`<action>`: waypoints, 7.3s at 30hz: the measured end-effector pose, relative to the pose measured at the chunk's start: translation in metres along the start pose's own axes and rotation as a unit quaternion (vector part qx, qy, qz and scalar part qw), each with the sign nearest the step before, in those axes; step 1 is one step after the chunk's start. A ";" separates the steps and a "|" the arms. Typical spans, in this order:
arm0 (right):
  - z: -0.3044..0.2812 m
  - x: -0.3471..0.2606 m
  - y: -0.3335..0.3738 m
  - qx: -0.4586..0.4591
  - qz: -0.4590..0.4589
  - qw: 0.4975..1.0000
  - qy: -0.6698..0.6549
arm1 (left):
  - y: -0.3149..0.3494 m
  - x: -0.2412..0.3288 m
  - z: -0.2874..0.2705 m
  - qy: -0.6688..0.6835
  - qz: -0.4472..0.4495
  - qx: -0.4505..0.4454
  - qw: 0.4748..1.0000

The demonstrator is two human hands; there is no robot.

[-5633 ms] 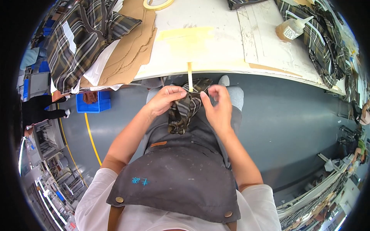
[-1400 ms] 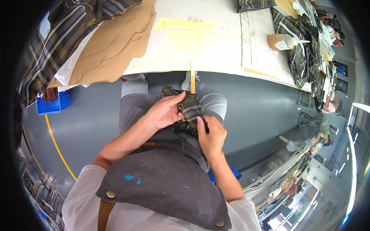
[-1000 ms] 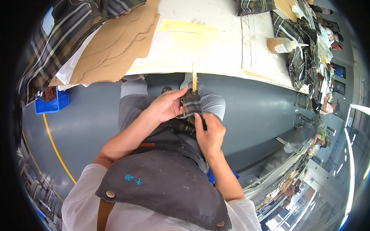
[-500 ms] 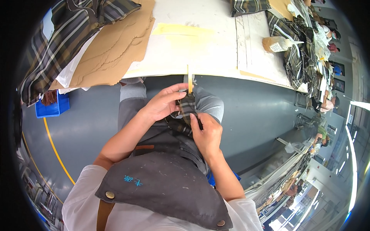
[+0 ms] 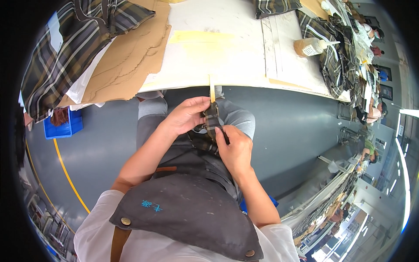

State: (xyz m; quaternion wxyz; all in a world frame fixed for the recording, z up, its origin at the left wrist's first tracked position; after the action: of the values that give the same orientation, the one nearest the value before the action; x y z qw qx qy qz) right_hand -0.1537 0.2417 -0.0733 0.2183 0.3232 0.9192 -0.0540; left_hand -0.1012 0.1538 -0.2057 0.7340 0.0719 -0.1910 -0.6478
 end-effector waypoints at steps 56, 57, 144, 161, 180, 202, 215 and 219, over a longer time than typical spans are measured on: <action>-0.006 0.009 0.010 0.019 -0.034 0.998 -0.048 | 0.033 -0.034 0.015 0.174 -0.014 -0.081 0.981; -0.006 0.011 0.012 0.008 -0.031 0.998 -0.046 | 0.034 -0.037 0.016 0.175 -0.016 -0.082 0.981; 0.013 -0.004 -0.026 0.089 -0.024 0.994 -0.056 | 0.005 0.020 0.002 -0.198 0.155 -0.004 0.968; 0.019 0.006 -0.023 0.082 0.032 0.994 -0.063 | 0.005 0.006 0.006 -0.106 0.117 -0.017 0.987; 0.006 -0.012 -0.025 0.110 -0.184 0.977 0.007 | 0.008 0.017 0.017 -0.179 0.204 -0.009 0.962; 0.009 -0.002 -0.025 0.053 -0.168 0.982 -0.069 | 0.010 -0.011 0.011 0.165 -0.102 -0.065 0.979; 0.015 0.007 -0.020 0.089 -0.071 0.988 -0.103 | 0.022 -0.019 0.016 0.187 -0.090 0.030 0.978; 0.014 0.000 -0.021 0.077 -0.062 0.992 -0.076 | 0.023 -0.022 0.012 0.210 -0.085 0.042 0.973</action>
State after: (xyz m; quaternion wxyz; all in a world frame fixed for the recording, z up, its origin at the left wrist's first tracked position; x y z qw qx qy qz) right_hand -0.1617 0.2213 -0.0862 0.2583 0.2768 0.9113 -0.1621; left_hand -0.0865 0.1804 -0.1908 0.6965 0.2529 -0.0525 -0.6694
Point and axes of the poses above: each hand's wrist, its own y-axis away from the middle knuckle, its own z-axis out of the palm, x = y × z, the point moved 6 cm from there along -y, towards the middle knuckle, and after that the axes turned 7 degrees about y, right-handed, at the moved point
